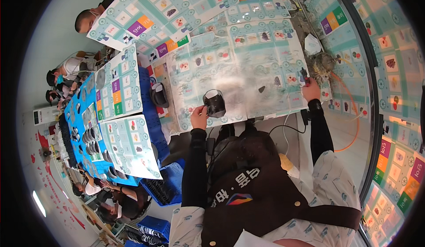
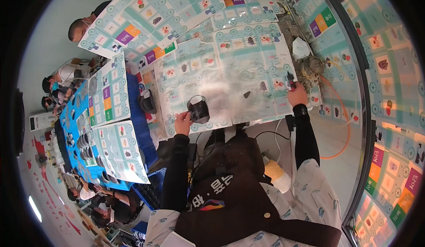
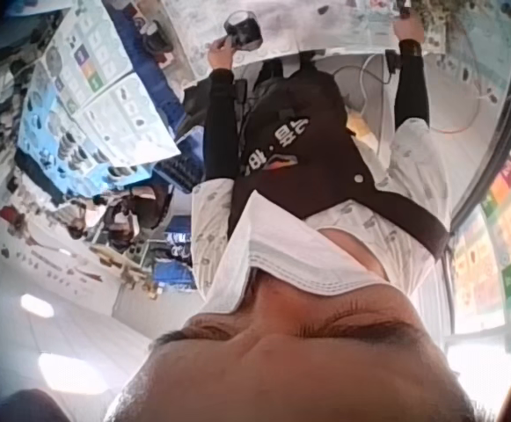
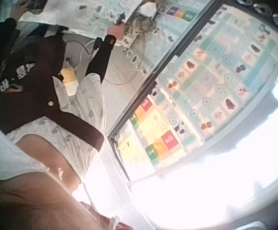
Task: Using a heat gun to process or shape shoe components at a workstation.
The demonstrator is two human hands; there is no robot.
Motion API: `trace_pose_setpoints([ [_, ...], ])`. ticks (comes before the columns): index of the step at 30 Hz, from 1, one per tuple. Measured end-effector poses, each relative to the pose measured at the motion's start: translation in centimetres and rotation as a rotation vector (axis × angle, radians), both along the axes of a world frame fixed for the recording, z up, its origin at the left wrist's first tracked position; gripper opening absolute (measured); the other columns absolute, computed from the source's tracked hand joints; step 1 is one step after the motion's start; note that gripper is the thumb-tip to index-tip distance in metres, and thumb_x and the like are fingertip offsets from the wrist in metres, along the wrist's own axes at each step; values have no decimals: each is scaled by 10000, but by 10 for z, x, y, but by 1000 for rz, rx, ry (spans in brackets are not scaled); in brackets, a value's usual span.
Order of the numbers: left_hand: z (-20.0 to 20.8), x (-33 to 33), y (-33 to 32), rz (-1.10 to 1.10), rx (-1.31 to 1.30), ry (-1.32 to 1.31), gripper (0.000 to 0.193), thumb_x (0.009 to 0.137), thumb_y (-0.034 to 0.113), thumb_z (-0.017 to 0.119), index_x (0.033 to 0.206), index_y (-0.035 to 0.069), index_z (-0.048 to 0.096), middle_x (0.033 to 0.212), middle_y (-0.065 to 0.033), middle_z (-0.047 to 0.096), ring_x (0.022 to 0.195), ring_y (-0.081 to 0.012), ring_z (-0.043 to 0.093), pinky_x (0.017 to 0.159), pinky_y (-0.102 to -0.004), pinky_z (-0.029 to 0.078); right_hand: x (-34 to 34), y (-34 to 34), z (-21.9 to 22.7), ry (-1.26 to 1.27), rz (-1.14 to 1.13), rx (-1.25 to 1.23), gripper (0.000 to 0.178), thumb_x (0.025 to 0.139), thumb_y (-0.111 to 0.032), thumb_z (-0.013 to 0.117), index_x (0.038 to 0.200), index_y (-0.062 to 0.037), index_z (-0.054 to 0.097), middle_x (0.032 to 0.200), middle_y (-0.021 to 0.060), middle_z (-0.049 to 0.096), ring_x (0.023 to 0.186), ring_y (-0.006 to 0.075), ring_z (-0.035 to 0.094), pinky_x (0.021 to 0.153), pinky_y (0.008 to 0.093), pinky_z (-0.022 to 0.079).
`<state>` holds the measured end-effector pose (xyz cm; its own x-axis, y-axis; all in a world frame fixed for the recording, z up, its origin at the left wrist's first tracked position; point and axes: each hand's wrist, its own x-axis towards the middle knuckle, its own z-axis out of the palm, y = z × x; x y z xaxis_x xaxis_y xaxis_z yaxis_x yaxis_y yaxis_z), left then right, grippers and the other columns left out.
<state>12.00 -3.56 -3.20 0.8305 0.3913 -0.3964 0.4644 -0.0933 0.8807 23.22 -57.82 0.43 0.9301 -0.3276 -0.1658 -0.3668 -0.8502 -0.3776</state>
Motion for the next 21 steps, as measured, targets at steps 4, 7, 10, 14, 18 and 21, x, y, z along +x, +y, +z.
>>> trace_pose_setpoints([
  [4,-8,6,10,-27,-9,58,264,948,162,692,1115,-43,679,1003,-120,708,849,-173,700,689,-312,631,-26,75,81,45,-123,929,341,854,-207,740,1156,-69,665,865,148,688,787,224,669,732,382,523],
  [7,-16,21,7,-84,-29,102,278,948,171,694,1129,-39,673,981,-118,707,835,-175,700,670,-303,627,-37,138,130,184,215,754,326,840,-170,752,1125,-40,662,816,134,668,731,184,634,707,356,516],
  [10,-30,21,22,-139,-8,161,310,962,178,677,1191,-30,647,998,-114,704,871,-185,703,712,-307,619,-42,219,143,163,492,761,341,792,-141,696,1117,-39,667,831,201,678,768,329,669,730,404,522],
  [14,-28,27,26,-103,-240,128,344,980,177,652,1259,-20,613,1054,-116,696,925,-198,702,783,-321,607,-30,292,131,302,586,462,367,759,-170,591,1097,-70,693,894,246,674,886,450,632,791,485,512],
  [18,-29,27,27,-80,-361,119,354,992,155,623,1310,2,591,1118,-123,682,965,-209,698,816,-325,596,-21,319,109,290,608,409,350,751,-191,580,1063,-87,702,895,231,681,890,455,630,804,515,505],
  [21,-32,23,28,-75,-369,96,350,985,139,623,1310,12,597,1128,-125,679,960,-206,698,807,-319,596,-17,325,102,318,645,342,316,759,-185,578,1029,-78,700,887,234,680,889,455,629,798,520,503],
])
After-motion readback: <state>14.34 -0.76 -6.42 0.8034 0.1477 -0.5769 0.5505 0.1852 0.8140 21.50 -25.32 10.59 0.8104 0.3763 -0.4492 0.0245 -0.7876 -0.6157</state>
